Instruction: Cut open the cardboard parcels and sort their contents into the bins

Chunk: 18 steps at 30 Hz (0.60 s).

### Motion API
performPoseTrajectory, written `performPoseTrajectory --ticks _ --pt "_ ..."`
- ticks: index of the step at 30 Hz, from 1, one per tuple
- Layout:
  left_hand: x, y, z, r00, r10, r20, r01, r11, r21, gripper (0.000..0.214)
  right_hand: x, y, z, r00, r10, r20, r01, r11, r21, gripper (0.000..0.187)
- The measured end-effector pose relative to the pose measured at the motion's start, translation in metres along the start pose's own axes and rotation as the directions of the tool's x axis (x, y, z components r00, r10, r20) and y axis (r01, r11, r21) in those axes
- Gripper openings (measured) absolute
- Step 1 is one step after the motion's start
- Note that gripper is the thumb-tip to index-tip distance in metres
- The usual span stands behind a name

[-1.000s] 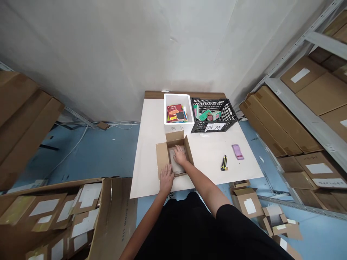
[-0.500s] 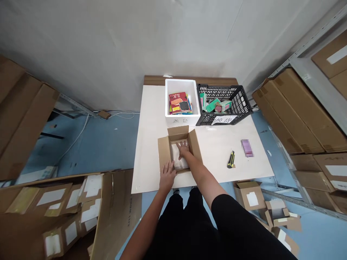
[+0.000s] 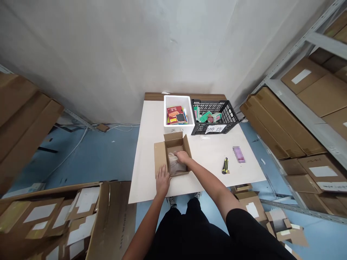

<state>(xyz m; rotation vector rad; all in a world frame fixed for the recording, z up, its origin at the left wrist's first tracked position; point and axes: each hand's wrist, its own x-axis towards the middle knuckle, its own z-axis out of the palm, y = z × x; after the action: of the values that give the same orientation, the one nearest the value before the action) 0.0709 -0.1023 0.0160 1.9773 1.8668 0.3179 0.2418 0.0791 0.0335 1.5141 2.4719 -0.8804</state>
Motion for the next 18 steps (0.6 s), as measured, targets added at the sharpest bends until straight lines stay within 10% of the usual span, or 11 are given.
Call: performPoseTrajectory --ticks 9,13,18 --pt "0.015 -0.037 -0.024 0.991 -0.031 -0.13 0.038 0.998 0.052 0.017 -0.091 0.022 -0.126 0.944 -0.028 -0.329 0.172 0.892 0.419 0.044" --pt "-0.003 -0.083 -0.039 0.97 -0.046 -0.238 0.056 0.998 0.038 0.011 -0.115 0.056 -0.154 0.982 0.032 -0.186 0.085 0.806 0.586 0.049" --pt "-0.015 -0.128 -0.058 0.96 -0.054 -0.276 0.07 0.996 0.05 0.013 -0.08 0.089 -0.121 0.989 -0.009 0.147 -0.077 0.817 0.571 0.051"
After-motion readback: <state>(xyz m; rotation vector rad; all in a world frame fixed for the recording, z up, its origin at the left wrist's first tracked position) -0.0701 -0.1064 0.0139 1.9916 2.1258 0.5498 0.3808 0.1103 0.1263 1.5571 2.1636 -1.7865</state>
